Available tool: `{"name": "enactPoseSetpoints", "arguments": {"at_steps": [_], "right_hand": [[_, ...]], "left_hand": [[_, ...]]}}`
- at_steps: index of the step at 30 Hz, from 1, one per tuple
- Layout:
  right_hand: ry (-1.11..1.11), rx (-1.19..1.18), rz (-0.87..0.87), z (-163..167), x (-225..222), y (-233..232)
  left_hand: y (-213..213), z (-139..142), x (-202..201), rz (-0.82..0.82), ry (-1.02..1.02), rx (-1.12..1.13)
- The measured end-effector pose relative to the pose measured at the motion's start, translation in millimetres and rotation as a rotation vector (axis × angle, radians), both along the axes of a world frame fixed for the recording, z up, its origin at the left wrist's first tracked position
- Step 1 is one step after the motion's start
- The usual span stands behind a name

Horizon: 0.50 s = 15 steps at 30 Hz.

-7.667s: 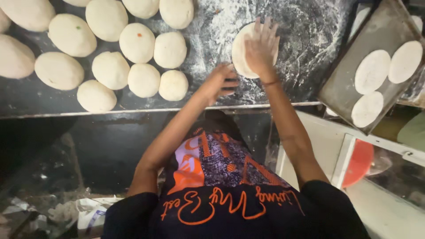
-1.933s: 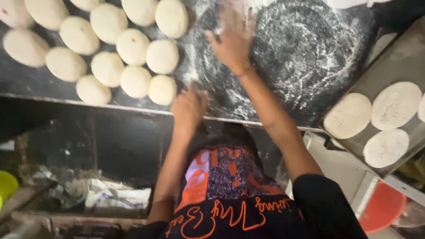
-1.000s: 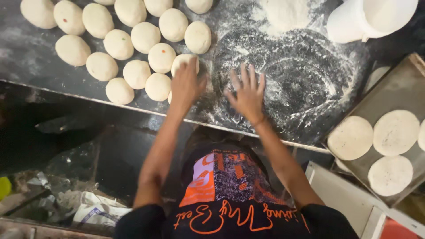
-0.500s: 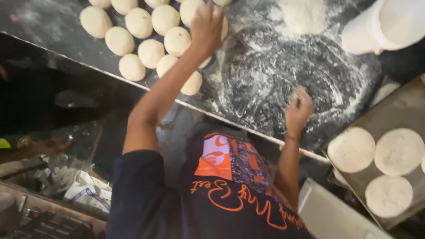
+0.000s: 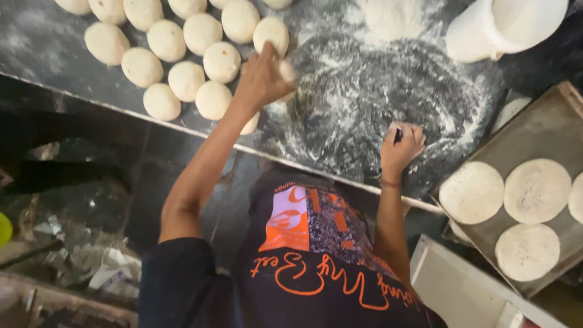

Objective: The person shapes portions of dough by hand on a floured surface and places the flattened dough onto a metal tray.

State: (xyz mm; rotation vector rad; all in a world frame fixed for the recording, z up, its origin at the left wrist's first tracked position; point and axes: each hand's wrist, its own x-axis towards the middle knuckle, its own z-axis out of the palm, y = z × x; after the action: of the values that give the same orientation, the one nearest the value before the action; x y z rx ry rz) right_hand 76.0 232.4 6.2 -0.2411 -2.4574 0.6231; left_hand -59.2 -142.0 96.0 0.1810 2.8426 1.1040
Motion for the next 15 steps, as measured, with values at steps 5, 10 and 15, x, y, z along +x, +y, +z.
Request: {"name": "enactPoseSetpoints", "arguments": {"at_steps": [5, 10, 15], "right_hand": [[-0.019, 0.006, -0.013, 4.8, 0.5, -4.7], [0.006, -0.003, 0.007, 8.7, 3.5, -6.4], [-0.029, 0.006, -0.038, 7.7, 7.8, -2.6]], "left_hand": [[75.8, -27.7, 8.1, -0.187, 0.378, 0.551], [121.6, -66.4, 24.4, -0.358, 0.272, 0.416], [142.4, -75.3, 31.8, -0.297, 0.444, 0.221]]}}
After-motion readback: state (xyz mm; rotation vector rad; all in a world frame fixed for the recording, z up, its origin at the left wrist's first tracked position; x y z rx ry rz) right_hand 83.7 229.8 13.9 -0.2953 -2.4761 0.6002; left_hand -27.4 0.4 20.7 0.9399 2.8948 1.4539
